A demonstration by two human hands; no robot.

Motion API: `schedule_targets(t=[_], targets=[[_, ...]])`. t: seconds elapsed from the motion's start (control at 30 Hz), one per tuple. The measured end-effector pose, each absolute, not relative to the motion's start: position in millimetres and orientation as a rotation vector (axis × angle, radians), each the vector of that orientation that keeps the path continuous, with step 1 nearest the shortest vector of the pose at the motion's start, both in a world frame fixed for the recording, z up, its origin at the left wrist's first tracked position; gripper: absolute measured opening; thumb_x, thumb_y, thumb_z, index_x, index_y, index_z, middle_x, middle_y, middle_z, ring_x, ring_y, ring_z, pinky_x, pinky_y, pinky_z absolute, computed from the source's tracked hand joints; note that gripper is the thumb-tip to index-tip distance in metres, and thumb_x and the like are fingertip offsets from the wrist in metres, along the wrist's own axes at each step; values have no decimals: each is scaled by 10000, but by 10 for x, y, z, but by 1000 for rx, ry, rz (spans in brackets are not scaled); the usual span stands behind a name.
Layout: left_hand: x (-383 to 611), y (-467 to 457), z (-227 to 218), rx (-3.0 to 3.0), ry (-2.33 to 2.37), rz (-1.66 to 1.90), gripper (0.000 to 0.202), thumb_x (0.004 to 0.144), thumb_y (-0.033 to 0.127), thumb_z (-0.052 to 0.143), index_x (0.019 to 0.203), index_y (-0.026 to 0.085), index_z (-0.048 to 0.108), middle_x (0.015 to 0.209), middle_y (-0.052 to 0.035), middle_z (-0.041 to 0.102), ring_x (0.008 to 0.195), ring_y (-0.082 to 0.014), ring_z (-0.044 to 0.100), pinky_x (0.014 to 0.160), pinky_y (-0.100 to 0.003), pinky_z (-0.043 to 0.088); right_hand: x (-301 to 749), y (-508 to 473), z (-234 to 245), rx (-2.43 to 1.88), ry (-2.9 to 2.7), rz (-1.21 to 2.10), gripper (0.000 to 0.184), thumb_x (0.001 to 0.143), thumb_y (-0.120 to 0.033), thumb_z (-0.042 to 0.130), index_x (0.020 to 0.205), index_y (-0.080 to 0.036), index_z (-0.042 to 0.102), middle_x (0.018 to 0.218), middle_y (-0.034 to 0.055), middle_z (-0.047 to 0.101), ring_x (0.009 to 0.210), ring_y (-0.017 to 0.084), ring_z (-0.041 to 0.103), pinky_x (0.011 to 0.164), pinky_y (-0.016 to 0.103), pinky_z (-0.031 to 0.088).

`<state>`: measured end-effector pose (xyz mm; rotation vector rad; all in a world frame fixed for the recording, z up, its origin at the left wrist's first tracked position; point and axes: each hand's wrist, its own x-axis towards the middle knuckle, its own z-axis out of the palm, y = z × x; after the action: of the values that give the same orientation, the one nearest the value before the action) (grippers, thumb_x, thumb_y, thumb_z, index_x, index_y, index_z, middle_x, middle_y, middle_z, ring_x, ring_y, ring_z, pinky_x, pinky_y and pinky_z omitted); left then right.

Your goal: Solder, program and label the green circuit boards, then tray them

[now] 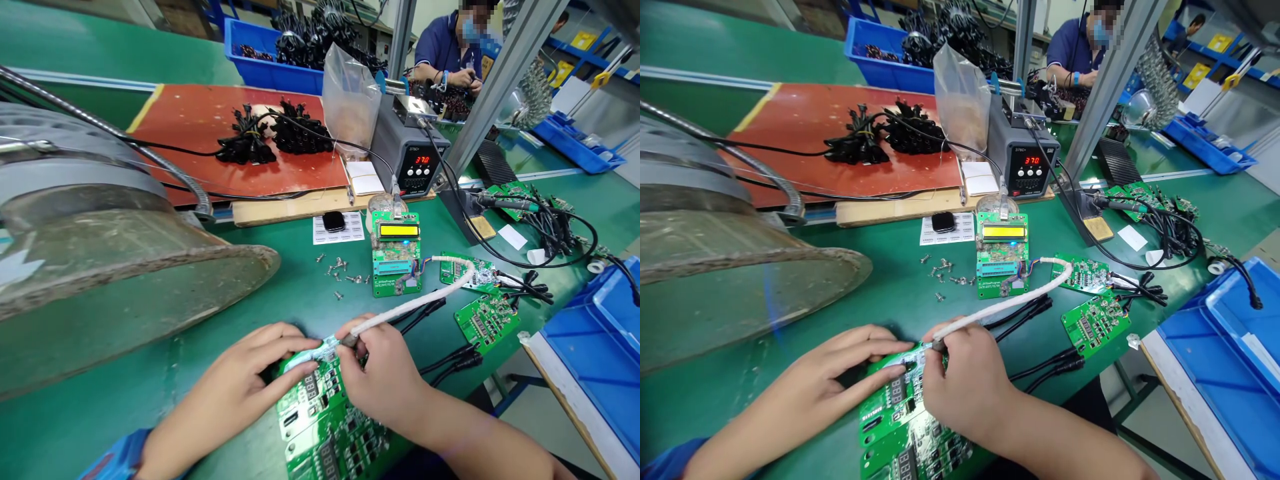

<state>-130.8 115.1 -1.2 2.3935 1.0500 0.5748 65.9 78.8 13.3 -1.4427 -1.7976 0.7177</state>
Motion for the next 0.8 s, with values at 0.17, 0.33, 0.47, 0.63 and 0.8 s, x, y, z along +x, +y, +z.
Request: schedule_targets(t=[0.17,0.33,0.47,0.63,0.8], targets=[[-1324,1148,-27,2390,1047,584,228,837,395,560,998,268,660,877,-15,651,790,-148,616,677,-220,504,654,788,133,-1450,-1798,690,132,772,-136,485,813,-163,608,811,43,645,672,137,550,678,256,474],[-1312,1154,11,2383,1051,589,226,822,400,575,987,274,664,868,3,649,782,-145,618,672,-208,501,647,789,137,-1459,-1790,686,134,767,-131,487,801,-163,613,799,40,645,675,135,550,689,255,474],[-1304,1163,69,2392,1053,530,226,816,392,585,993,273,662,879,15,646,792,-146,617,691,-205,503,645,789,137,-1459,-1785,689,130,761,-128,490,794,-160,612,803,37,643,663,133,543,675,254,471],[-1309,1173,61,2402,1049,529,203,818,374,594,982,279,663,888,20,641,810,-141,615,711,-199,499,646,787,143,-1459,-1778,690,127,765,-134,487,792,-168,606,809,36,645,640,129,546,663,249,472],[-1310,1158,43,2390,1056,550,213,812,393,597,982,283,662,882,21,641,794,-141,615,692,-198,496,651,784,130,-1459,-1790,685,117,769,-137,494,798,-174,601,825,35,653,669,137,559,691,258,472]])
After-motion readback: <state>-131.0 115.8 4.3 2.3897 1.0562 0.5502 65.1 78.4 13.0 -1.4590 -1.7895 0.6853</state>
